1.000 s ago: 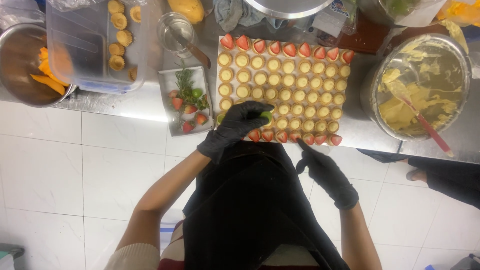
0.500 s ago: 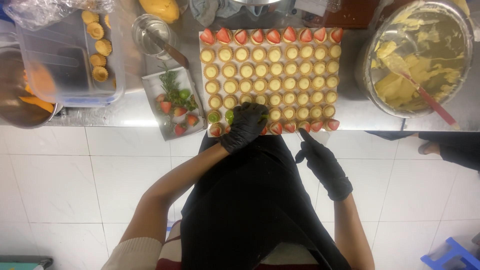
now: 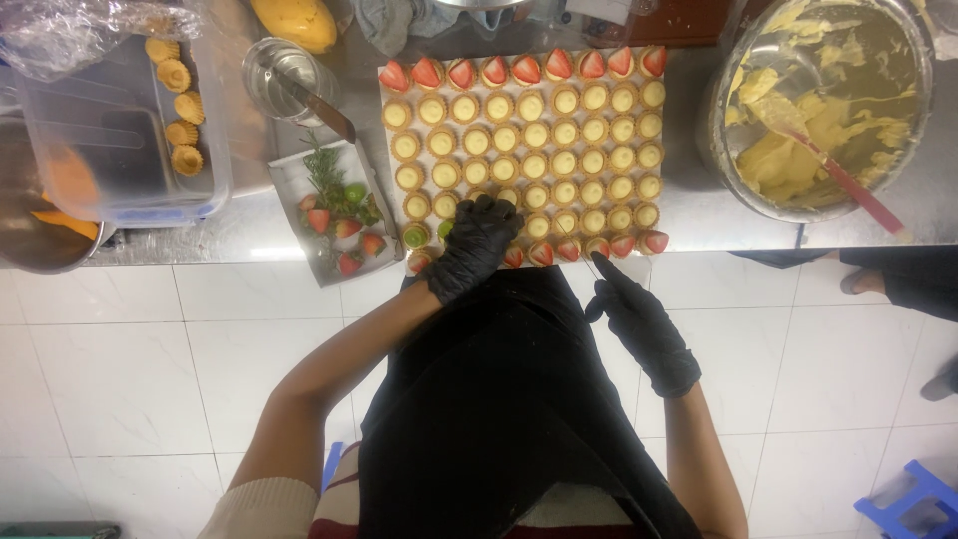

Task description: The recorder is decorating a tray of small fruit tarts by slicing grapes and placing them along with strawberries onto the cream-filled shells.

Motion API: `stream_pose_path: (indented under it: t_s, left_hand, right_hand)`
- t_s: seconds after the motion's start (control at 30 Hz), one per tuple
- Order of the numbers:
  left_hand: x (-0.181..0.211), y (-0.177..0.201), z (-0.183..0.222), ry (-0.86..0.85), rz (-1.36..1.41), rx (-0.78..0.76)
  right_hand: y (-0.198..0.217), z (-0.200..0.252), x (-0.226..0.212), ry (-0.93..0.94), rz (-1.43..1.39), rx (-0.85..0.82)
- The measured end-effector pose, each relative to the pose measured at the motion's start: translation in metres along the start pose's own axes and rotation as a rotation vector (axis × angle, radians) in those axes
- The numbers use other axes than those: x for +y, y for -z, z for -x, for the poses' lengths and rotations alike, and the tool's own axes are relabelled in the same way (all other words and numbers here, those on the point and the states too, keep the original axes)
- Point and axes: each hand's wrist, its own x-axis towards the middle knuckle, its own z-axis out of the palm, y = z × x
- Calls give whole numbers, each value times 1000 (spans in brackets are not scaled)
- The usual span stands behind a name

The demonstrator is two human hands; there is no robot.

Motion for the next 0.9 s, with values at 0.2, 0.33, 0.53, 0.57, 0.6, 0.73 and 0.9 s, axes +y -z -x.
stream_pose_path:
  t_s: [0.2,0.33,0.53,0.57,0.6,0.73,0.9]
  left_hand:
    - [-9,-17,1,-34,-195,-10]
    - [-11,-18,-1,-39,-249,19]
    - [-13,-6,2,-24,-192,43]
    - [-14,-2,3,-22,-190,43]
    - [-14,1,4,-22,-188,42]
    - [-17,-1,5,-26,-207,10]
    - [-16,5,-3,-21,-196,-63]
  right_hand:
    - [0,-5,2,13,22,1]
    - [-8,-14,9,109,-1,12]
    - [-20,-21,1,-15,-57,17]
    - [-19,-23,4,17,-52,12]
    - [-19,-24,6,48,-47,9]
    - [-16,-23,16,103,-164,6]
    - [-10,-25,21,57,-58,65]
